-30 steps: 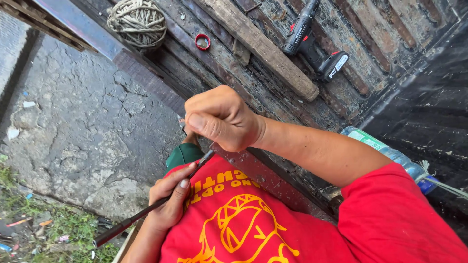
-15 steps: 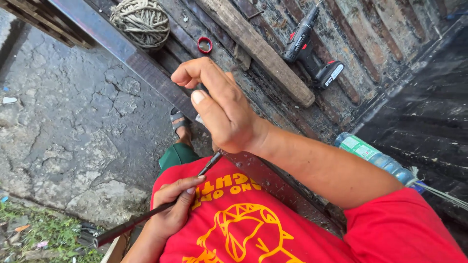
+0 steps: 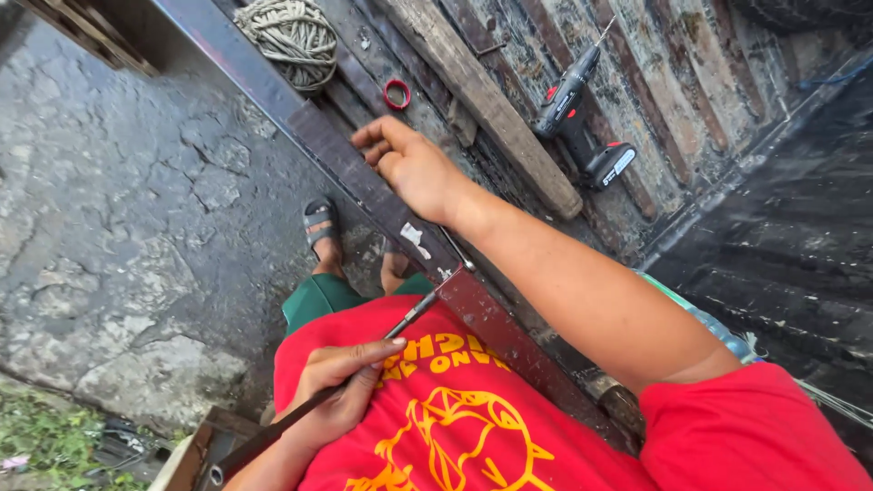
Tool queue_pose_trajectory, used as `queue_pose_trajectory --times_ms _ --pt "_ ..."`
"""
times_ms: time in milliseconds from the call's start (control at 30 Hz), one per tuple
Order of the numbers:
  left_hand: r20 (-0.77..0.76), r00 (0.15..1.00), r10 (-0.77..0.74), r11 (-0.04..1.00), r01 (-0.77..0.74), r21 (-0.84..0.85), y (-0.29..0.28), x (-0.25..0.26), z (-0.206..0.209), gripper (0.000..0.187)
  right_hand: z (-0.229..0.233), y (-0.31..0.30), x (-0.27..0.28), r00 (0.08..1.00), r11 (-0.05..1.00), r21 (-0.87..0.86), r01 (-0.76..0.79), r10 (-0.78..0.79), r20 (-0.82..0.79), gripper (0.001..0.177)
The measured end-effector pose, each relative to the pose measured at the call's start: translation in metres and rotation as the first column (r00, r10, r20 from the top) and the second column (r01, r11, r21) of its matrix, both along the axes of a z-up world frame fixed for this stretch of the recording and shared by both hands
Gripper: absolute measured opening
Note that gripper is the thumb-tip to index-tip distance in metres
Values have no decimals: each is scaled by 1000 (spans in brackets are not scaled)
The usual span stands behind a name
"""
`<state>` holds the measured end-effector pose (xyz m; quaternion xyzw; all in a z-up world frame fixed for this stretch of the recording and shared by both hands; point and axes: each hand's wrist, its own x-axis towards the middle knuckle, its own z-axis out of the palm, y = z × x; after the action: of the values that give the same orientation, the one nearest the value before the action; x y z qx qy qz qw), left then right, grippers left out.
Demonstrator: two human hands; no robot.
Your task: Using a drill, screwdriver, and wrench to repair or assemble metal components on a truck bed gate.
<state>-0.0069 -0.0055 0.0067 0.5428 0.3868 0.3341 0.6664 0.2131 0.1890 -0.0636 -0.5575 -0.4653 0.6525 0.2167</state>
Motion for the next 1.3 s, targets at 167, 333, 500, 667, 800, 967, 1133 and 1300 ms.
queue_pose_trajectory --times_ms 167,333,500,667,800,967,1133,1300 --pt "20 1000 -19 1000 19 19 5 -1 2 31 -28 -3 8 983 994 -2 -114 113 143 42" --pt "0 1000 8 997 -8 81 3 2 5 29 -14 1 6 994 989 -129 -78 86 59 34" --pt "-173 984 -45 993 26 -112 -10 -2 -8 36 -54 0 20 967 978 147 -146 110 228 30" --pt "28 999 43 999 -43 -10 -9 2 -3 33 0 -11 24 956 999 5 -53 49 288 24" --pt "94 994 49 997 -54 50 -10 0 -4 36 -10 -16 50 998 999 -6 -38 38 48 27" --pt "117 990 77 997 -75 -27 -26 -20 -14 36 70 -10 30 941 972 -177 155 -91 326 22" --pt "-72 990 121 992 -123 -21 -51 -44 -13 42 87 -16 58 926 985 -59 165 -134 354 24" --pt "-164 927 337 941 -328 80 -55 -34 9 55 121 -29 79 912 979 -177 -101 162 376 18"
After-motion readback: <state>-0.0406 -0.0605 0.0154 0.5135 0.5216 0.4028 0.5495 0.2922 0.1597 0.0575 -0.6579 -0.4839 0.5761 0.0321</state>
